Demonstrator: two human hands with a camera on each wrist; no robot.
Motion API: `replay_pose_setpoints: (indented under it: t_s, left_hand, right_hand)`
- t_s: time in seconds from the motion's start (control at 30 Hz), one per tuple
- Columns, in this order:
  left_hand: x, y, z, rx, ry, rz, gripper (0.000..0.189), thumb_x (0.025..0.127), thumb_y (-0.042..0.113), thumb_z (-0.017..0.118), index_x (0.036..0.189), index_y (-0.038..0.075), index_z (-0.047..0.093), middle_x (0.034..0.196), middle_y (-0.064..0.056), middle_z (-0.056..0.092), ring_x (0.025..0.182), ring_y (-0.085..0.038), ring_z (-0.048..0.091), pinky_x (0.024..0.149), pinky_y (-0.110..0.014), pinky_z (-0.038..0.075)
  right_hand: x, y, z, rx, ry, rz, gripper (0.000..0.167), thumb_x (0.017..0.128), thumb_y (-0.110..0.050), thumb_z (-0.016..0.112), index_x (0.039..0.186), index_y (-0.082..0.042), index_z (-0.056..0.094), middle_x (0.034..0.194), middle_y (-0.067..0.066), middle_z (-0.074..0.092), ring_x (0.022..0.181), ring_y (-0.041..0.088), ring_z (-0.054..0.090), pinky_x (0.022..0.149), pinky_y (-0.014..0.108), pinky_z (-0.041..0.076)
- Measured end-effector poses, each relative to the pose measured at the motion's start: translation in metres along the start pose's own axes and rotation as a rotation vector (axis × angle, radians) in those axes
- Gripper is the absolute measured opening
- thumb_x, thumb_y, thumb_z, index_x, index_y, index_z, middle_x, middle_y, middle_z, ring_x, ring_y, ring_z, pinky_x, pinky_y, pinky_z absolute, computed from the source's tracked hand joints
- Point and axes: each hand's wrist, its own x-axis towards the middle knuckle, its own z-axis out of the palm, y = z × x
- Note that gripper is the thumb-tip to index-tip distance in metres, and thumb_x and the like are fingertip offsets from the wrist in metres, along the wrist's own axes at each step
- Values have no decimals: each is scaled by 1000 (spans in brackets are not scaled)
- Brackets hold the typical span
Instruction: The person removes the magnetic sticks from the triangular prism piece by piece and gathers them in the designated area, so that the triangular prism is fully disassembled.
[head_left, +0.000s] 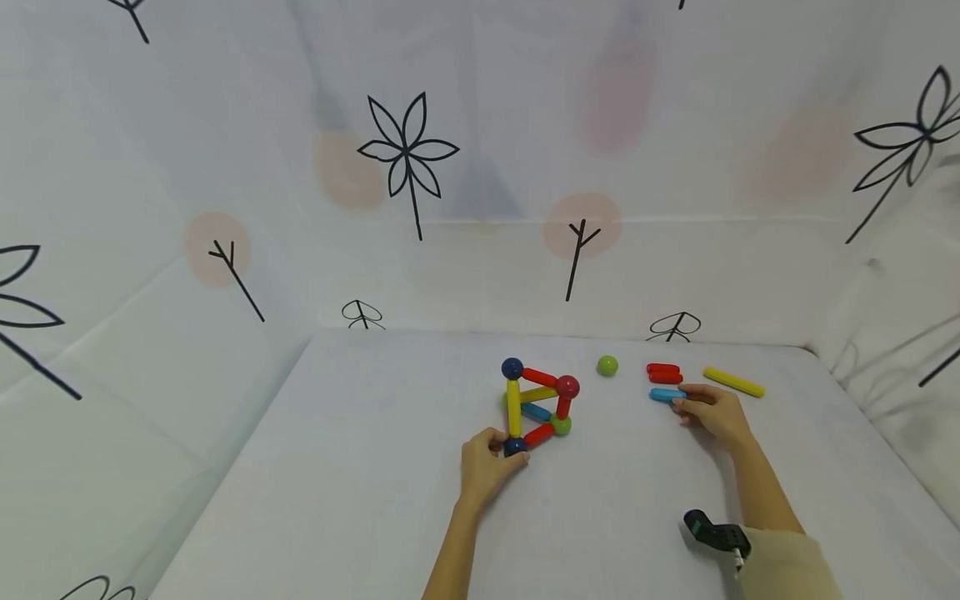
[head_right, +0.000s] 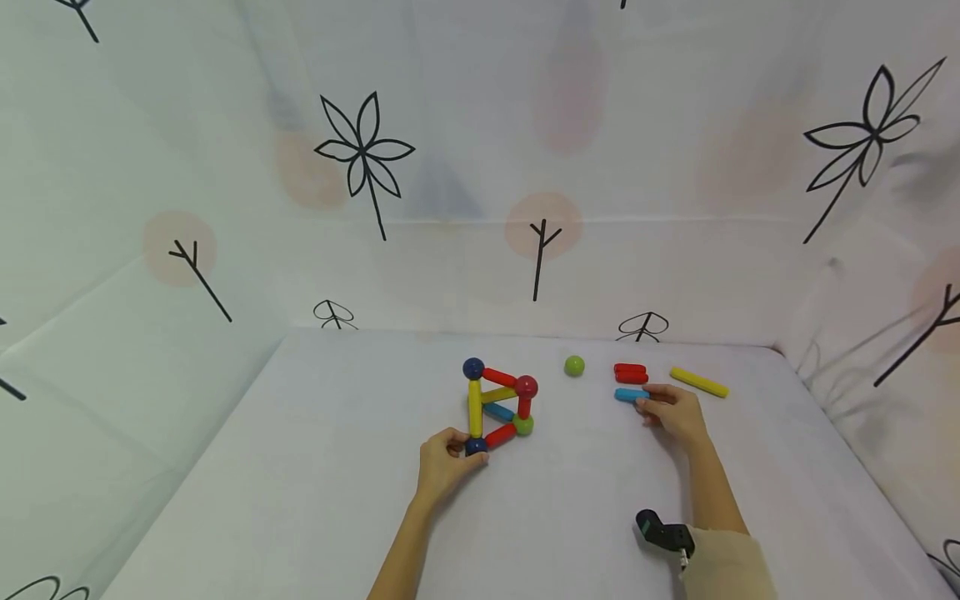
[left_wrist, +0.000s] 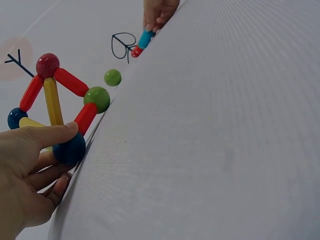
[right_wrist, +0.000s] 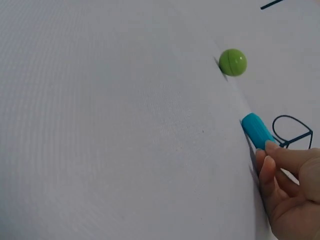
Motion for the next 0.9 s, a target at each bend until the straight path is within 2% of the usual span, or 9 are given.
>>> replay_pose_setpoints:
  t_s: [0.1,0.3,0.37,0.43,0.5,0.63,0.8,0.9]
  left_hand:
    - [0,0,0,-1,3,0,33,68,17,83,91,0,66,82,-4,62,76,-15,52,67,-22,45]
    - [0,-1,0,4,2,0,33,68,17,83,91,1,66,82,-4,63,76,-14,52,67,-22,45]
    - [0,-1,0,6,0,-5,33,68,18,83,91,1,66,82,-3,62,75,-14,51,67,-22,45]
    - [0,-1,0,9,0,-6,33,68,18,83,91,1,66,82,-3,62,75,-14,50,66,-22,45]
    - [0,-1,0,14,2,-7,34,68,19,83,92,1,66,82,-3,62,74,-14,50,66,-21,44]
    - [0,-1,0,16,6,-2,34,68,18,83,91,1,66,81,-3,62,74,-13,50,65,-21,44]
    - [0,0,0,-3,6,2,34,67,17,84,91,0,66,81,-4,63,74,-15,51,65,-21,44]
    - [0,-1,0,-9,10,4,34,67,16,84,91,0,67,81,-4,63,74,-15,52,65,-21,45]
  right_hand:
    - [1,-2,2,-3,11,7,55,93,-21,58,135,10,39,97,0,58,69,7,59,66,19,52]
    - [3,-5,3,14,32,10,53,94,-17,57,135,11,38,83,-8,61,68,5,60,65,18,52]
    - [4,-5,4,12,49,13,52,94,-17,57,134,11,39,83,-7,62,68,4,61,65,17,52]
    - [5,-5,7,3,78,16,52,93,-18,58,133,11,41,88,-1,62,68,3,62,65,17,52]
    - [7,-5,9,3,114,24,53,92,-19,60,132,11,42,97,10,62,66,1,62,65,16,51]
    - [8,-5,13,8,180,41,55,91,-22,62,132,10,43,118,27,54,63,-1,63,64,12,49]
    - [7,-7,16,-12,221,48,53,91,-23,60,133,7,45,129,29,48,63,-7,59,64,7,46]
    - [7,-7,17,-65,236,47,52,92,-25,59,133,5,46,131,27,48,67,-11,51,64,4,41]
